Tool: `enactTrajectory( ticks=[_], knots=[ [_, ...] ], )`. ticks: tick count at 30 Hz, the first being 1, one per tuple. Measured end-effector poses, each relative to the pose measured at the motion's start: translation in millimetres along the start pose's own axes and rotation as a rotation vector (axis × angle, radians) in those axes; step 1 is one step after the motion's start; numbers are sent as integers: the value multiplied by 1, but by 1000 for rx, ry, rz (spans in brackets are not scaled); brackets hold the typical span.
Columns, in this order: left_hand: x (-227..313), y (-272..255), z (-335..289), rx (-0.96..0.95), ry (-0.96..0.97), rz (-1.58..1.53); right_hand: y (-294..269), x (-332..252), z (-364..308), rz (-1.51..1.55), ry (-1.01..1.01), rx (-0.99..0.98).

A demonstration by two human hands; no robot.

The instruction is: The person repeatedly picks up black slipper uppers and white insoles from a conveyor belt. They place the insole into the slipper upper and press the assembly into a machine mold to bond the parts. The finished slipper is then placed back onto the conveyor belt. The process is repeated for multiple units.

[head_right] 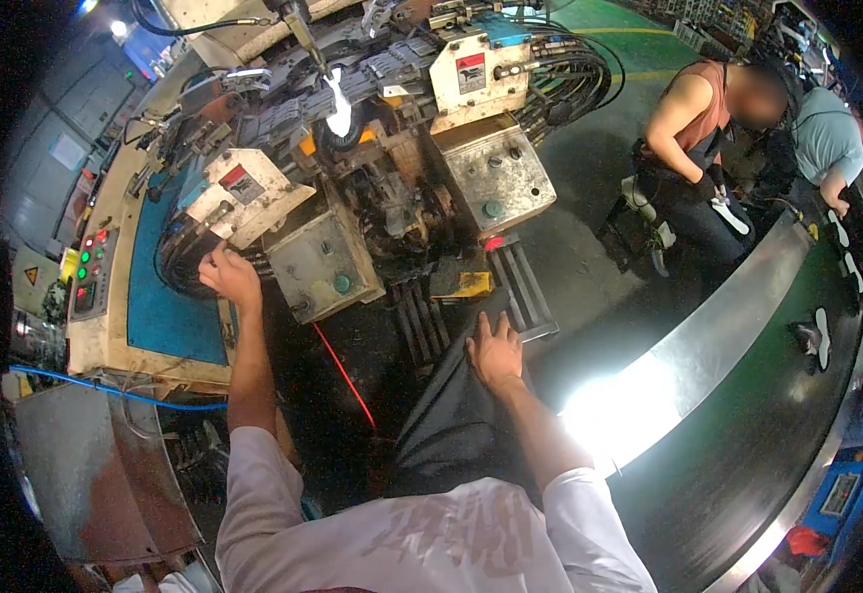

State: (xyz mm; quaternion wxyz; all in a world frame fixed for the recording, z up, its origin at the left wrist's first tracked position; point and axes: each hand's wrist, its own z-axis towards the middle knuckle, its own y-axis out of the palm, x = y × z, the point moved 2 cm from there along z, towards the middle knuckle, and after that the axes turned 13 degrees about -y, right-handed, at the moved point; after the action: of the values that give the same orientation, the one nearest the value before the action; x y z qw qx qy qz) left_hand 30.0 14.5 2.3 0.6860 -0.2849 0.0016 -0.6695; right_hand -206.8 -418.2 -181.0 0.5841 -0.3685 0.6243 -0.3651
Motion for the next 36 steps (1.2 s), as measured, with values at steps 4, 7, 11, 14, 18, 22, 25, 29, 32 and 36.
enactTrajectory(
  ticks=[4, 7, 11, 14, 18, 22, 25, 29, 32, 36],
  knots=[
    [-1, 0, 0, 3, 3, -7, -1, -1, -1, 8, 5, 2],
    [-1, 2, 0, 9, 6, -17, 2, 3, 1, 4, 2, -3],
    [0, 6, -1, 11, 2, 2, -1, 5, 2, 20, 7, -10],
    [1, 9, -1, 10, 14, -1, -2, 6, 4, 20, 15, -17],
    [-33, 12, 10, 86, 84, 68, 2, -7, 8, -13, -13, -49],
    [-11, 12, 7, 65, 108, 138, -2, -2, 3, -11, -98, 35],
    [-10, 16, 6, 96, 102, 21, 15, 12, 3, 12, -174, 106],
    [-20, 17, -4, 108, 13, -76, 27, 20, 6, -43, -140, 38],
    [-15, 12, -4, 87, -30, -91, 21, 16, 6, -47, -137, 32],
    [-14, 5, 1, 70, -22, -93, 17, 8, 6, -31, -114, 14]
  ],
)
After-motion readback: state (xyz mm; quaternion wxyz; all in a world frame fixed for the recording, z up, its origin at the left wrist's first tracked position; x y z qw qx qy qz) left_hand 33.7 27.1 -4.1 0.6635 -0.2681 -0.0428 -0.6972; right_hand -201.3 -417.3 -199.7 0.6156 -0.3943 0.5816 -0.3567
